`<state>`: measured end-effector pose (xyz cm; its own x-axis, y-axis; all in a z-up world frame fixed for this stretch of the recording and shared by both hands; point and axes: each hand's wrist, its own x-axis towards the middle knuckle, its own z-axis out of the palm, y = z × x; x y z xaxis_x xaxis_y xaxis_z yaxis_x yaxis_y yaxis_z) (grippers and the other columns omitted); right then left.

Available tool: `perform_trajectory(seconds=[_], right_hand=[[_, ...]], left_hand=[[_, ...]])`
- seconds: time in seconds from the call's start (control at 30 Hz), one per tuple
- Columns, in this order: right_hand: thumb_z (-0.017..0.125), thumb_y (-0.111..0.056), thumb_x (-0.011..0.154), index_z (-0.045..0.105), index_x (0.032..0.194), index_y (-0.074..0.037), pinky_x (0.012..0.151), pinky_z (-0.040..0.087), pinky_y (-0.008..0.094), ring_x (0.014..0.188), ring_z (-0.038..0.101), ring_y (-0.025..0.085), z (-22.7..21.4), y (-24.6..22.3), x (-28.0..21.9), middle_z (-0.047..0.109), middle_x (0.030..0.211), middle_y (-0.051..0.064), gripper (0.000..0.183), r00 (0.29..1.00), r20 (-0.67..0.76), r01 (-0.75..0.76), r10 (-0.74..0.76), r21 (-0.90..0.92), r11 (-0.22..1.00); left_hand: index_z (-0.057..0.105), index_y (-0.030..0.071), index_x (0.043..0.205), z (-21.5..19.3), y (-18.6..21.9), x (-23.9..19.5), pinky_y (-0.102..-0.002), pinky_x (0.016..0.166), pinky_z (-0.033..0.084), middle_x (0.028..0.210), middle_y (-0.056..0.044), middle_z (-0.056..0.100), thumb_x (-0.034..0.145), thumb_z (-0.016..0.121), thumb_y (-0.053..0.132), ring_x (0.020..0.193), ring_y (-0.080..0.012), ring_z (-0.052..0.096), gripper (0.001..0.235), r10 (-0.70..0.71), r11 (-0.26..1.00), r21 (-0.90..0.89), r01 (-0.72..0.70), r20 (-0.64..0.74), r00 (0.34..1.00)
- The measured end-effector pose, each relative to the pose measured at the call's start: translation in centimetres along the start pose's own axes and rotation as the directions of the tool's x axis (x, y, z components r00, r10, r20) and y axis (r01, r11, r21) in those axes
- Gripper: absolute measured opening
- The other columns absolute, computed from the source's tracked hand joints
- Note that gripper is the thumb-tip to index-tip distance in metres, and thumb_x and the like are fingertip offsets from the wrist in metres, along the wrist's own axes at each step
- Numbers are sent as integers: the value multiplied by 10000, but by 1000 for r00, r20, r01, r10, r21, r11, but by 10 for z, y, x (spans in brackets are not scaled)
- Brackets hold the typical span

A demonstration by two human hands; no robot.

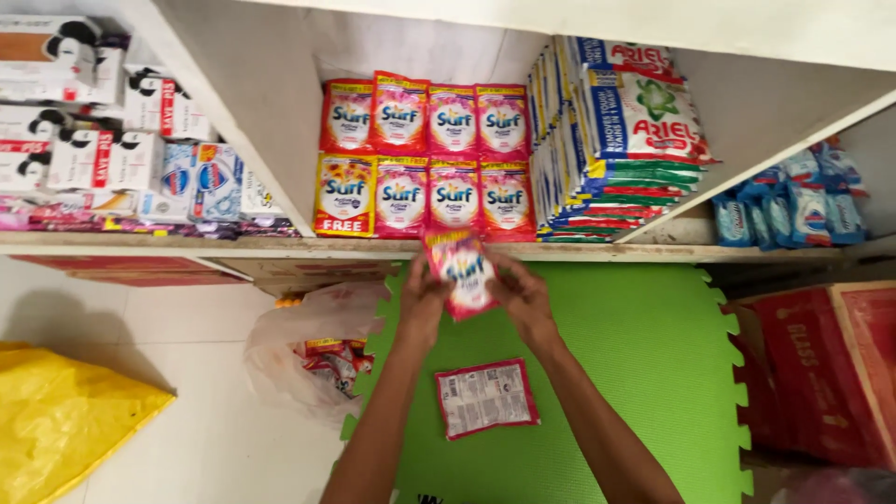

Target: Organizing and stacking laundry detergent sachets on a store shelf.

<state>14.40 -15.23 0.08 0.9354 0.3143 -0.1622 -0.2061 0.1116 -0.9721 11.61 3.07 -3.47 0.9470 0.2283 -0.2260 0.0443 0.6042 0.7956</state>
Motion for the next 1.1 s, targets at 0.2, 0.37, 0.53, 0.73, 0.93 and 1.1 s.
perform_trajectory(seconds=[0.2,0.37,0.53,0.73,0.93,1.1], right_hand=[[656,110,871,644,1301,-34,776,568,237,937,634,61,-6,-29,38,695,1104,-35,454,939,-195,279,-281,-42,959],[686,87,954,706,1331,3,692,457,230,818,539,91,-18,-4,66,650,973,8,387,871,-358,303,-336,-147,942],[625,99,886,662,1318,-8,772,523,241,912,620,109,-6,-13,58,698,1043,38,446,859,-445,266,-252,-33,963],[627,63,895,604,1331,-35,950,545,288,1193,631,154,-12,2,16,658,1308,67,447,860,-418,307,-291,-31,951],[681,-12,903,716,1244,-95,728,562,319,955,710,187,-28,-8,-39,766,1138,85,353,955,-231,27,-186,-557,830],[734,-90,875,683,1198,-76,940,567,443,1102,676,359,-25,-28,-72,715,1190,159,328,943,240,330,-229,-759,562]], left_hand=[[459,96,1481,51,1,108,-262,864,542,1274,-55,658,856,572,-203,1005,-116,639,702,180,982,26,-185,133,975],[423,93,1560,75,-29,170,-248,740,488,1299,-36,609,832,540,-239,843,-70,534,809,220,975,-51,-214,190,957],[379,165,1672,85,-38,180,-285,695,411,1121,-66,466,797,525,-276,834,-118,436,991,251,964,44,-262,178,952],[512,222,1485,115,-9,141,-493,1215,405,1621,-222,314,769,602,-123,1505,-406,333,799,518,318,796,-515,310,797],[460,201,1507,109,-23,131,-696,1203,108,1671,-170,185,1006,590,383,1529,-516,115,548,253,-93,857,-506,512,821],[353,181,1549,118,17,95,-655,1203,47,1662,-185,135,924,601,600,1522,-491,66,792,26,-143,826,-546,554,832]])
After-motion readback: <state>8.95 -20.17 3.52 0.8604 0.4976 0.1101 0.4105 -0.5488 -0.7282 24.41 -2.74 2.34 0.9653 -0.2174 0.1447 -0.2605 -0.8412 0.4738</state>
